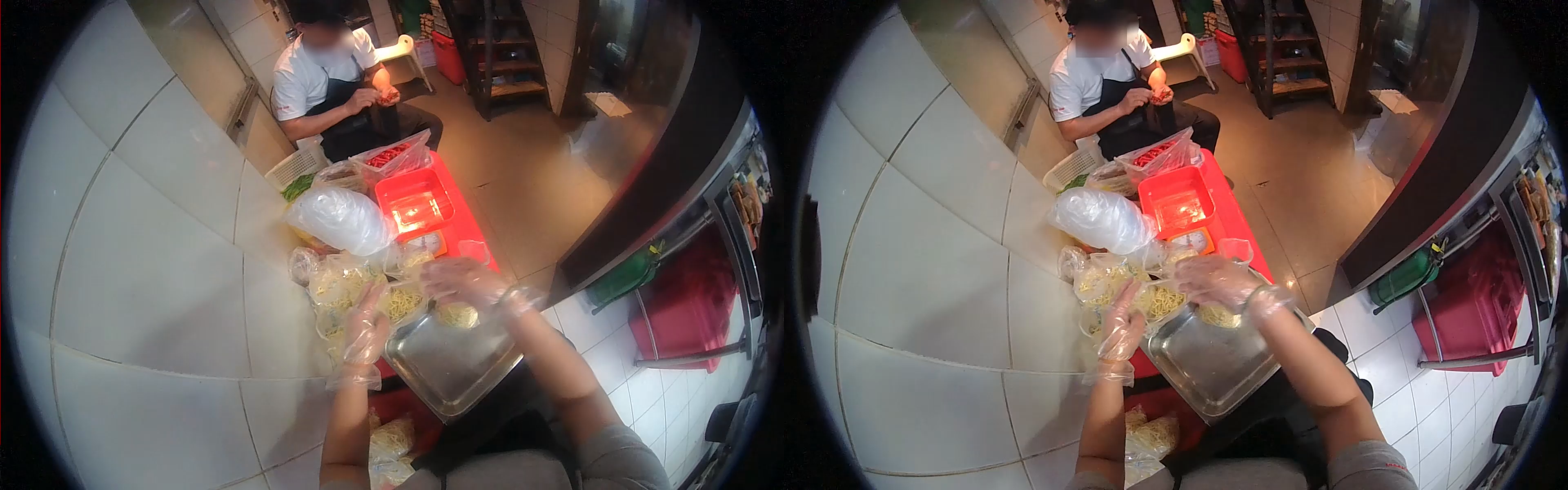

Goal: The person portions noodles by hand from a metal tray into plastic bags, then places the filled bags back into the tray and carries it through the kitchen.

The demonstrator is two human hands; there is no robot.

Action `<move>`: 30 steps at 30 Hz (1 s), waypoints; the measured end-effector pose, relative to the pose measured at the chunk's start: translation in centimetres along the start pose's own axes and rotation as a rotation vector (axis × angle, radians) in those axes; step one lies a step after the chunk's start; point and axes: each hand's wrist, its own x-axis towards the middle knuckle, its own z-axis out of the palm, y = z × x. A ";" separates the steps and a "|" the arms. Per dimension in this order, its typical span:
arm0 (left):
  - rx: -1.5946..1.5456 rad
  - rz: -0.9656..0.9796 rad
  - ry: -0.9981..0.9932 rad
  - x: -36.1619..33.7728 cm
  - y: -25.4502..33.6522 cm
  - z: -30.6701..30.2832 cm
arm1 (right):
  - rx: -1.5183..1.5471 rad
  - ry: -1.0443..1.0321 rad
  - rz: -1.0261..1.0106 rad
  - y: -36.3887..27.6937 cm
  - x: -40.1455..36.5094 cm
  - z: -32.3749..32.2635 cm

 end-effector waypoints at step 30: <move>0.018 0.613 -0.745 5.9 9.9 8.1 | -1.375 0.006 -0.900 1.8 -7.8 -3.3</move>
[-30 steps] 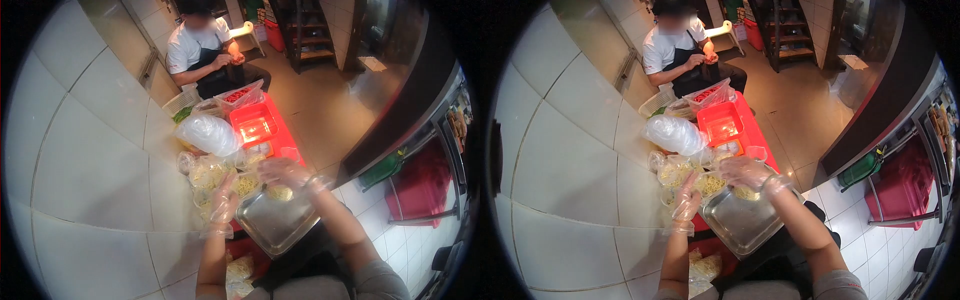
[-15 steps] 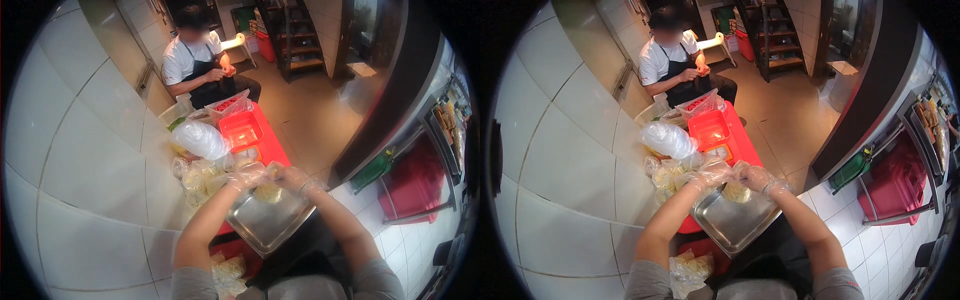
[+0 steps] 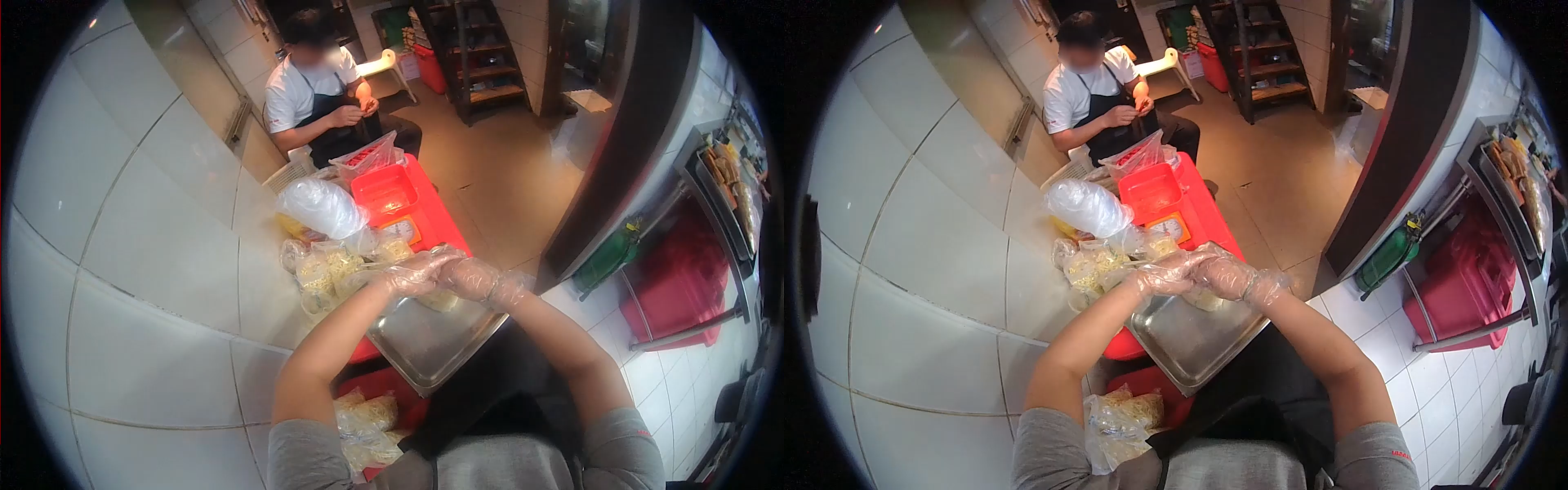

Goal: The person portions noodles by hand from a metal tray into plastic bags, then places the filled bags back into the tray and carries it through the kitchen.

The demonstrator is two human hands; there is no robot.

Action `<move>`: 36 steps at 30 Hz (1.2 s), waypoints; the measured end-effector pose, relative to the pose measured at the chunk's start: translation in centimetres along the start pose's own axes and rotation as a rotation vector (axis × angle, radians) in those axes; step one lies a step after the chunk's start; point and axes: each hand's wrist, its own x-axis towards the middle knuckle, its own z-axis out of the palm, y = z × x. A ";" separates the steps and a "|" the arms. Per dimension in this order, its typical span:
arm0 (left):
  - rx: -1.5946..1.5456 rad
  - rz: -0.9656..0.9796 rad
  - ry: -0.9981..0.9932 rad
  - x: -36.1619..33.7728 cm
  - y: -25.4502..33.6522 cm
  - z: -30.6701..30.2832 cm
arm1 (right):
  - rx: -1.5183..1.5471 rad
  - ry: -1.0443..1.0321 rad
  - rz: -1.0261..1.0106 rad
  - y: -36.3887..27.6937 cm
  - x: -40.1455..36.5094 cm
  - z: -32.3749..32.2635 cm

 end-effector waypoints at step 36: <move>0.217 -0.294 0.208 -9.0 -0.2 1.6 | 0.497 0.161 0.321 5.3 -6.8 8.2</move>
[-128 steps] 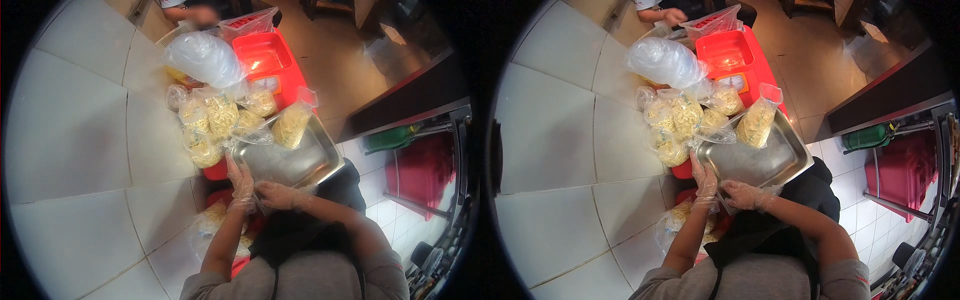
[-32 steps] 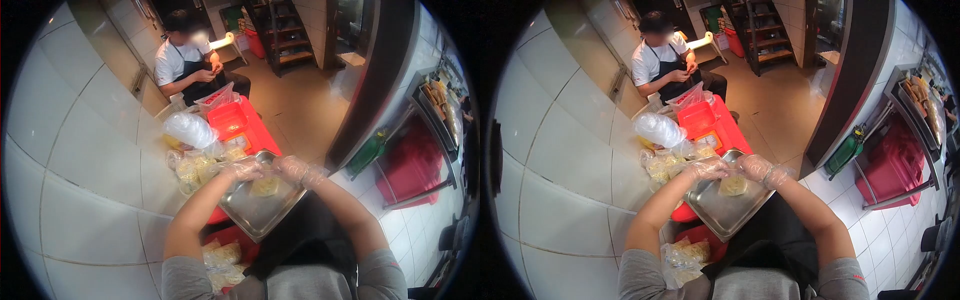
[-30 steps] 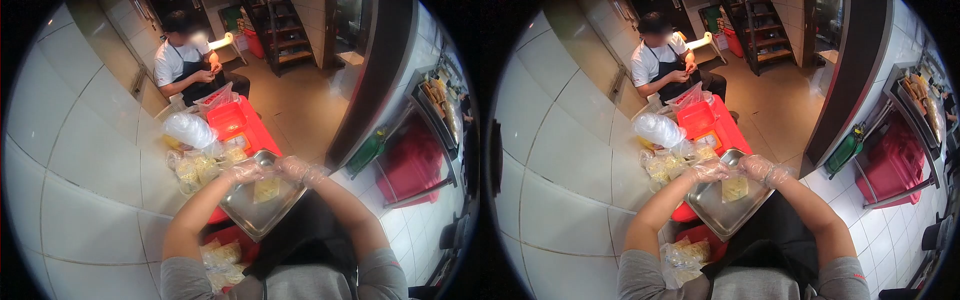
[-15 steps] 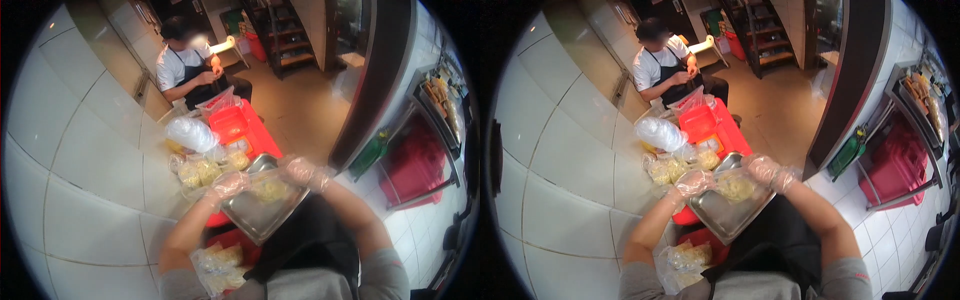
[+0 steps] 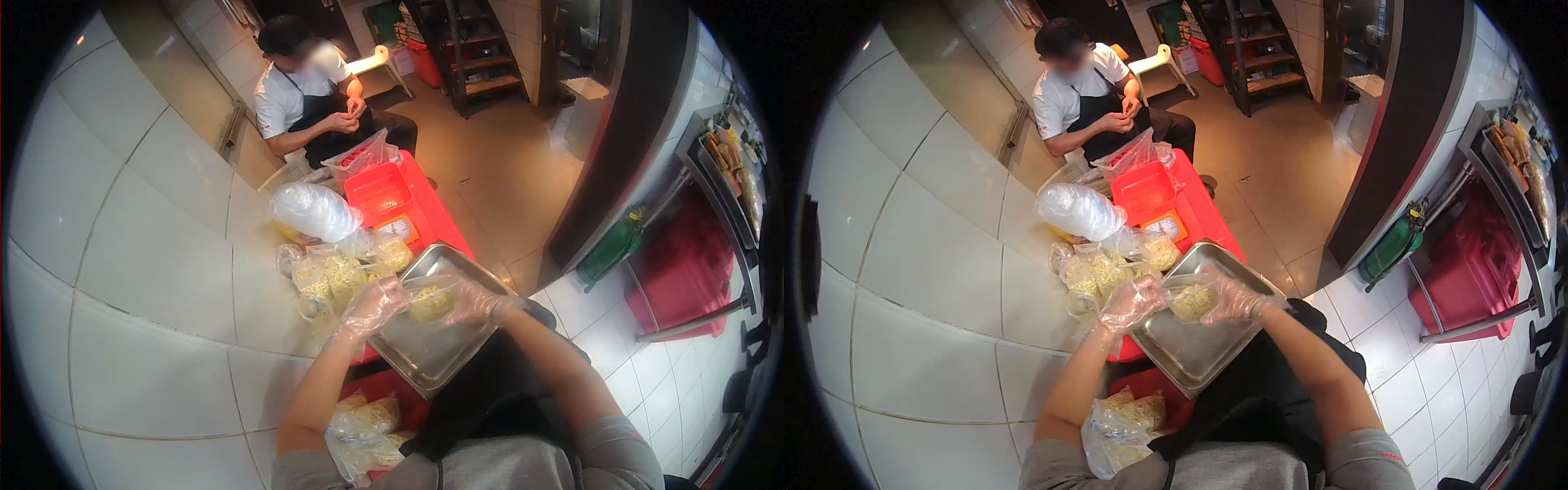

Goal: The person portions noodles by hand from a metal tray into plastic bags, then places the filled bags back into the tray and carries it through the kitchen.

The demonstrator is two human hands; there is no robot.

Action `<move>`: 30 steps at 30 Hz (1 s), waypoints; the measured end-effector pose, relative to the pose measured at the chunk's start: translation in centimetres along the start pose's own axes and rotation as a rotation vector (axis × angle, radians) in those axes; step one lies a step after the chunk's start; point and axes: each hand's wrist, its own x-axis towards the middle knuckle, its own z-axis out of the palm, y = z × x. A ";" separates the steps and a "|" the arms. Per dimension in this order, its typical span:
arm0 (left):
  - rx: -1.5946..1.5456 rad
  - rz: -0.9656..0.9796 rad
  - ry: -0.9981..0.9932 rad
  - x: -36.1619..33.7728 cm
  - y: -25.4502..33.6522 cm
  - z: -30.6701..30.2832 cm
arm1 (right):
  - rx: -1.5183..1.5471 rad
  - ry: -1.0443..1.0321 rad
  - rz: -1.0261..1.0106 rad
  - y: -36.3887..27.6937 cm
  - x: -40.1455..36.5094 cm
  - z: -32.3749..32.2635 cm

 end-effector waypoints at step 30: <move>-0.435 -0.872 0.421 -3.6 -3.2 19.2 | -0.616 -0.253 0.516 6.8 -0.8 5.7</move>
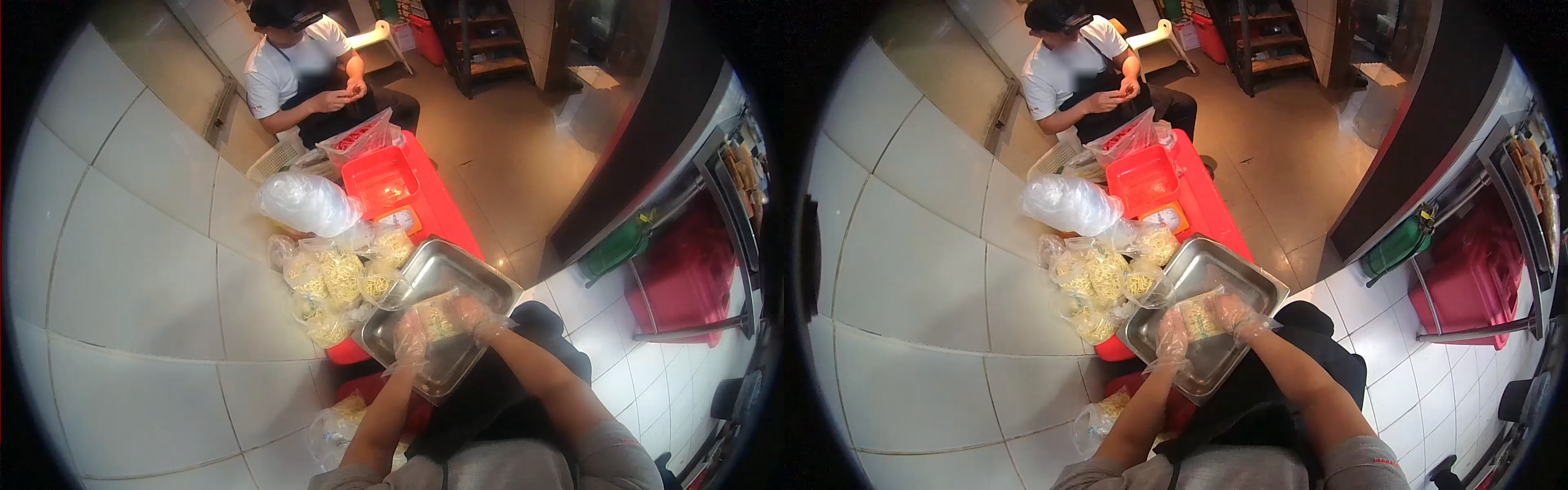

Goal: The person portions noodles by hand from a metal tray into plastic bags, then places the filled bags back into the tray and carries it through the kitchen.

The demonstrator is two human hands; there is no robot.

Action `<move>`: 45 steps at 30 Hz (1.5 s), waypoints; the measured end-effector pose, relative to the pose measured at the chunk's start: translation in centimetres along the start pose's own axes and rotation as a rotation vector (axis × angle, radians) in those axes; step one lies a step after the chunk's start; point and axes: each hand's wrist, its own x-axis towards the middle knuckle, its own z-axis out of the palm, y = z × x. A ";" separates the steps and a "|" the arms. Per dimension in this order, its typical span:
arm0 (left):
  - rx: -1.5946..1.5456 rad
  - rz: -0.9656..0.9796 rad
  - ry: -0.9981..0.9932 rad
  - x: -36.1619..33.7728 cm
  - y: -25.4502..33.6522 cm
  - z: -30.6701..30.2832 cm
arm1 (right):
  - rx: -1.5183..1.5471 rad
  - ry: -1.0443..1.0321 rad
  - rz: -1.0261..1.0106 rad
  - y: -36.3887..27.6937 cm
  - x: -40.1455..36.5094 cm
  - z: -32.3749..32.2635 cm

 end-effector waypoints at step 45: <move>-1.431 -0.373 -0.729 -3.4 10.3 -5.8 | 1.679 -0.239 -0.044 -6.9 -8.5 -6.8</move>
